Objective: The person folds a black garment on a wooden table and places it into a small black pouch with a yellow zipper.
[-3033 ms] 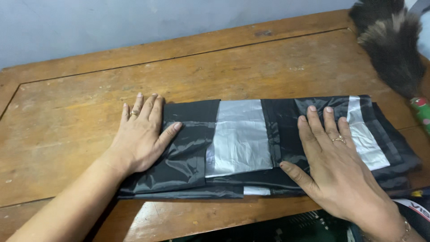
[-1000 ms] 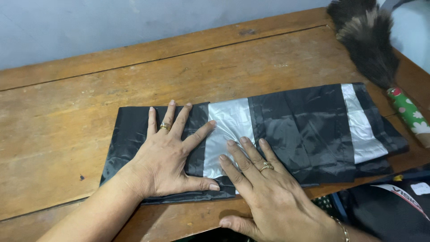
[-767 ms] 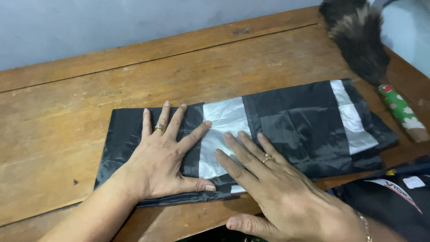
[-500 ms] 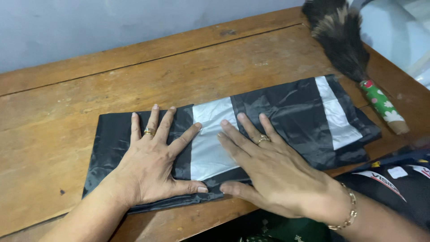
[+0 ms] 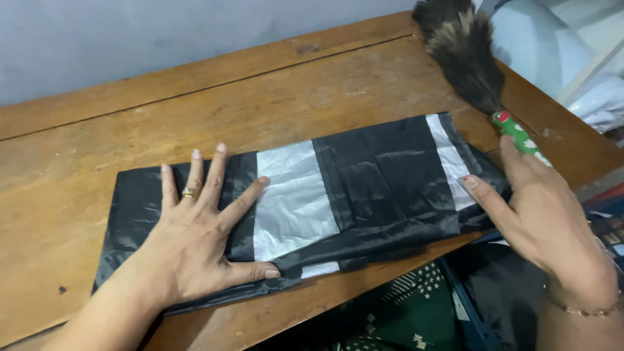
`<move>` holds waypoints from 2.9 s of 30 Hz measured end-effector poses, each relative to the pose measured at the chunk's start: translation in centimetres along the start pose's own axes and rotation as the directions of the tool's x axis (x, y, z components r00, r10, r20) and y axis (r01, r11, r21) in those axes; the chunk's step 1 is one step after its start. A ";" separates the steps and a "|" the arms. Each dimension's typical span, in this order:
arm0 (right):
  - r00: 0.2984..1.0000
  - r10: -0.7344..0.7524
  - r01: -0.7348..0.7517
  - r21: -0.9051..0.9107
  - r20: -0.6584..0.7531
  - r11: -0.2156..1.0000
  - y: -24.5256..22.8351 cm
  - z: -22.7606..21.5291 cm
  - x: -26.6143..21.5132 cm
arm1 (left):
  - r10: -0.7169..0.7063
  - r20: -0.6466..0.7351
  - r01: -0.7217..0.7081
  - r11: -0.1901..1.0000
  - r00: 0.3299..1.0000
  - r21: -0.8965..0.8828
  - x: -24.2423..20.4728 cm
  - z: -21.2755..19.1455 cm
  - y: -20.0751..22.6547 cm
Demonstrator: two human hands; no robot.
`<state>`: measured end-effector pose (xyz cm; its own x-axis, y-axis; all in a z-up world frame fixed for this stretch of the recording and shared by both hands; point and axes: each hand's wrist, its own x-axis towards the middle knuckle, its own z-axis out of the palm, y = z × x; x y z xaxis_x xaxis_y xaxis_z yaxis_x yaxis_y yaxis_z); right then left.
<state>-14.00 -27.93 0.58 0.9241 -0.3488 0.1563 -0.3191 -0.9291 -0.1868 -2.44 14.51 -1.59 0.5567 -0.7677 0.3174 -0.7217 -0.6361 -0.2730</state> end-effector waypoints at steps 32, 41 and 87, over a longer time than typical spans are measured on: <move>0.710 -0.650 0.704 0.298 -0.271 0.645 -6.3 0.4 -12.0 | -0.473 -0.456 0.385 0.880 0.754 -0.277 -12.2 -4.2 17.7; 0.310 -0.922 0.947 0.155 -0.233 0.280 -13.8 0.3 -7.9 | -0.775 -0.414 0.526 0.629 0.477 -0.572 -18.5 -1.0 20.6; 0.831 -0.471 0.556 0.456 -0.295 0.695 -19.7 4.1 -13.6 | -0.944 0.147 0.804 0.163 0.297 -0.572 -17.6 -9.0 12.1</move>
<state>-19.37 -4.40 -1.86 0.8562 0.1115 0.5044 0.3879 -0.7835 -0.4854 -24.71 21.00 -2.31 0.9066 0.3613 0.2182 0.0941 -0.6769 0.7300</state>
